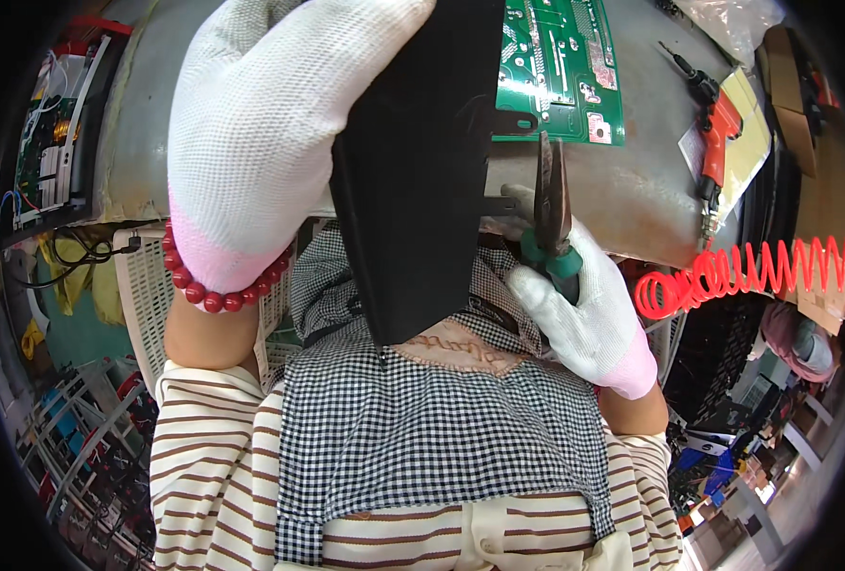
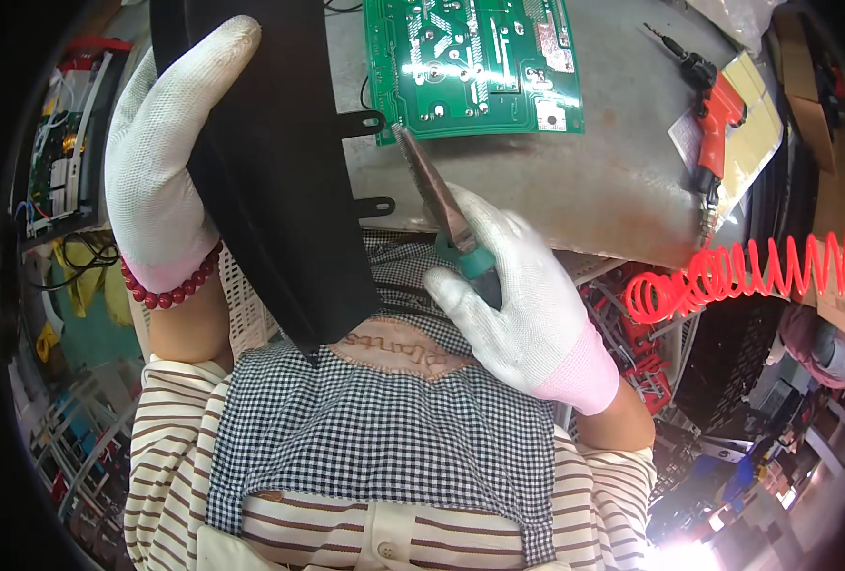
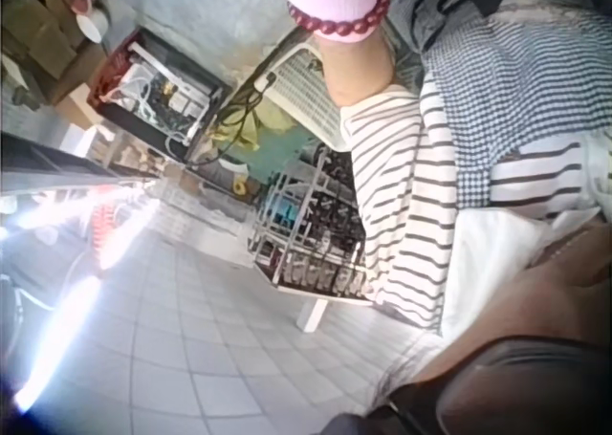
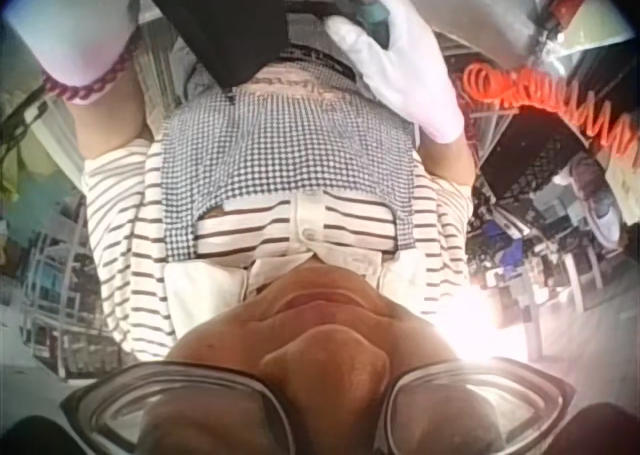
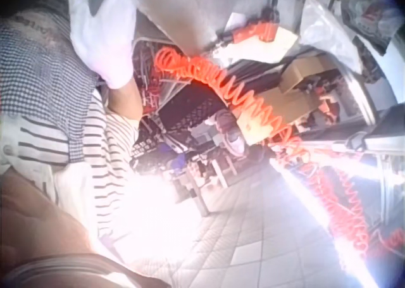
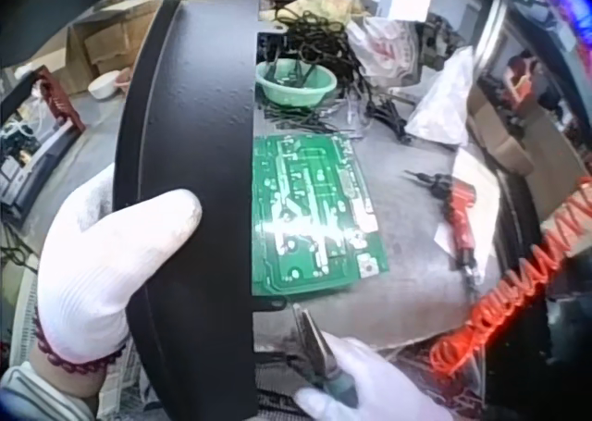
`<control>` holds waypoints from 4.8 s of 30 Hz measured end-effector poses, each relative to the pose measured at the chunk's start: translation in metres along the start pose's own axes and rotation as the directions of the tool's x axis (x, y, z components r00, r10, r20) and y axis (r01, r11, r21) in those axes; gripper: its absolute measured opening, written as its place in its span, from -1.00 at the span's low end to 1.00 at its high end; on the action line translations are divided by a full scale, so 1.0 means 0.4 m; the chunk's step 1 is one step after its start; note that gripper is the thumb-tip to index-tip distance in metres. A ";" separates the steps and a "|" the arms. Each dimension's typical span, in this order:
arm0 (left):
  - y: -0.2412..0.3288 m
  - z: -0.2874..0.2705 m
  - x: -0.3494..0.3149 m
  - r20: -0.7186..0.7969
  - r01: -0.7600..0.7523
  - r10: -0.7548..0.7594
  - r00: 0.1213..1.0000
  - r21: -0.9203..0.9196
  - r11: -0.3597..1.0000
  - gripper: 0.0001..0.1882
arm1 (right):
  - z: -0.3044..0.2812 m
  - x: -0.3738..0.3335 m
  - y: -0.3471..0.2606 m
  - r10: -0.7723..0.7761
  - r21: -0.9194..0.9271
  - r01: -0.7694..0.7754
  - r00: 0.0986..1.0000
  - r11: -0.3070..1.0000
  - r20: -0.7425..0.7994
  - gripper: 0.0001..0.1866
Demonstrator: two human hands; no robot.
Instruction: The person disassembles a red and black electronic device using a pneumatic screwdriver and pliers. They remove screws, detach the casing, disconnect wires, and separate the circuit board from the chassis, placing components on the workbench.
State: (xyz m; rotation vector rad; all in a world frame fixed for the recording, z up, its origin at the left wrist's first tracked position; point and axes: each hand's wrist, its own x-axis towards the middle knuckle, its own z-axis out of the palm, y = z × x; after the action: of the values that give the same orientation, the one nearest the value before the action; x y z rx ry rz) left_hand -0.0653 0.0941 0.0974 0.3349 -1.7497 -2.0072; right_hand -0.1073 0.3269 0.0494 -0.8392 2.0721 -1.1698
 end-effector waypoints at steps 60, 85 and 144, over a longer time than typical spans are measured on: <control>-0.218 -0.177 0.124 -0.080 0.470 -0.466 0.881 0.032 0.882 -0.63 | -0.352 0.276 0.220 0.040 -0.573 -0.402 0.841 0.714 -0.540 -0.45; -0.238 -0.223 0.219 0.017 0.318 -0.478 0.878 0.726 0.610 -0.48 | -0.435 0.143 0.288 -0.151 -0.556 -0.502 0.637 0.662 -0.755 -0.49; -0.467 -0.792 1.081 0.127 -0.153 0.088 0.988 0.879 0.452 -0.77 | -0.464 0.133 0.391 0.108 -0.279 -0.657 0.483 0.700 -0.869 -0.38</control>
State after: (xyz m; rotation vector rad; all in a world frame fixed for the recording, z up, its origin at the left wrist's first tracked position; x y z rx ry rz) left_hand -0.3259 -0.3743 -0.0896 0.4382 -2.6658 -0.7949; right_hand -0.3158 0.4425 -0.0206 0.1210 3.2776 -0.6247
